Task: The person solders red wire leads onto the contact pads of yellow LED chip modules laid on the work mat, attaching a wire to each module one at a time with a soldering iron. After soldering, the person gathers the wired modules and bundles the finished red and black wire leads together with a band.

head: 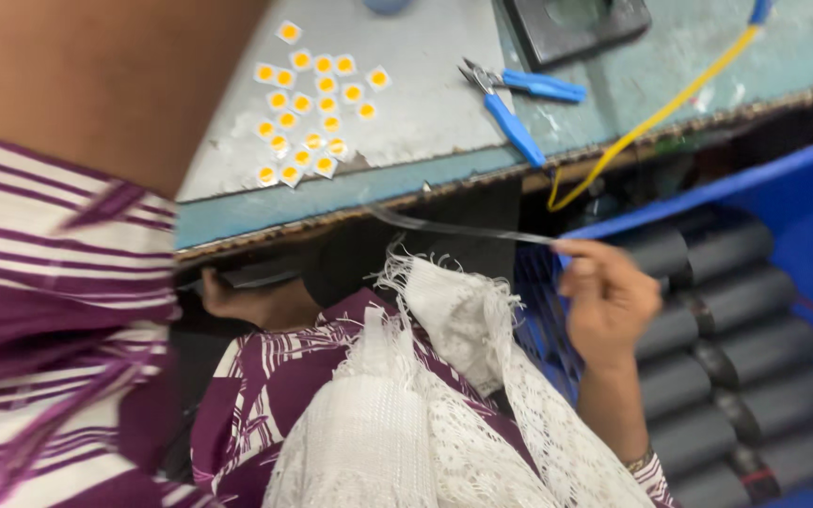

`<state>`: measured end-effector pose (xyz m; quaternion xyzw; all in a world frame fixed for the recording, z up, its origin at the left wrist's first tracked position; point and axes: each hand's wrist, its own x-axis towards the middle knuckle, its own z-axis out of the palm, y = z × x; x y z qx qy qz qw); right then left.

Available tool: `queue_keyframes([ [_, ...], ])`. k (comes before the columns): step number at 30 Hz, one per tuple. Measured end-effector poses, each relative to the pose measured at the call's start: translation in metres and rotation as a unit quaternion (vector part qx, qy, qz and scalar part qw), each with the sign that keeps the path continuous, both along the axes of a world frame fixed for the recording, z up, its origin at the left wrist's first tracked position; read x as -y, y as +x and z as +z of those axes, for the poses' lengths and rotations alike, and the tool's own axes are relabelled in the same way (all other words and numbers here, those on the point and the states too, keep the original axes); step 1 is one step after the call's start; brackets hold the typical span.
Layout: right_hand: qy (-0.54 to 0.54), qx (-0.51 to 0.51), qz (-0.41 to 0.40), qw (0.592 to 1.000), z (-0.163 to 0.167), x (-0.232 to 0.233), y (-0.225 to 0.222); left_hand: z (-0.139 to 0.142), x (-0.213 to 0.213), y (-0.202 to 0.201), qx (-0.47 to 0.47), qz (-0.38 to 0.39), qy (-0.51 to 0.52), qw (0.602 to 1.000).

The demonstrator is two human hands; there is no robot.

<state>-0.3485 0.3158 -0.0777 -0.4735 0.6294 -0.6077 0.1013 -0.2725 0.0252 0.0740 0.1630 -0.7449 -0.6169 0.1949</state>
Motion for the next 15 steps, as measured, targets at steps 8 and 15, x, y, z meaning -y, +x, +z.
queue_keyframes([
  [8,-0.080,0.118,-0.133,0.981,-0.013,-0.008,-0.064,0.042,0.042,-0.037,0.028,-0.028,-0.038,0.999],
  [15,0.482,-0.214,-0.015,0.850,-0.043,-0.033,-0.089,-0.021,0.012,-0.011,0.010,0.133,-0.368,0.920],
])
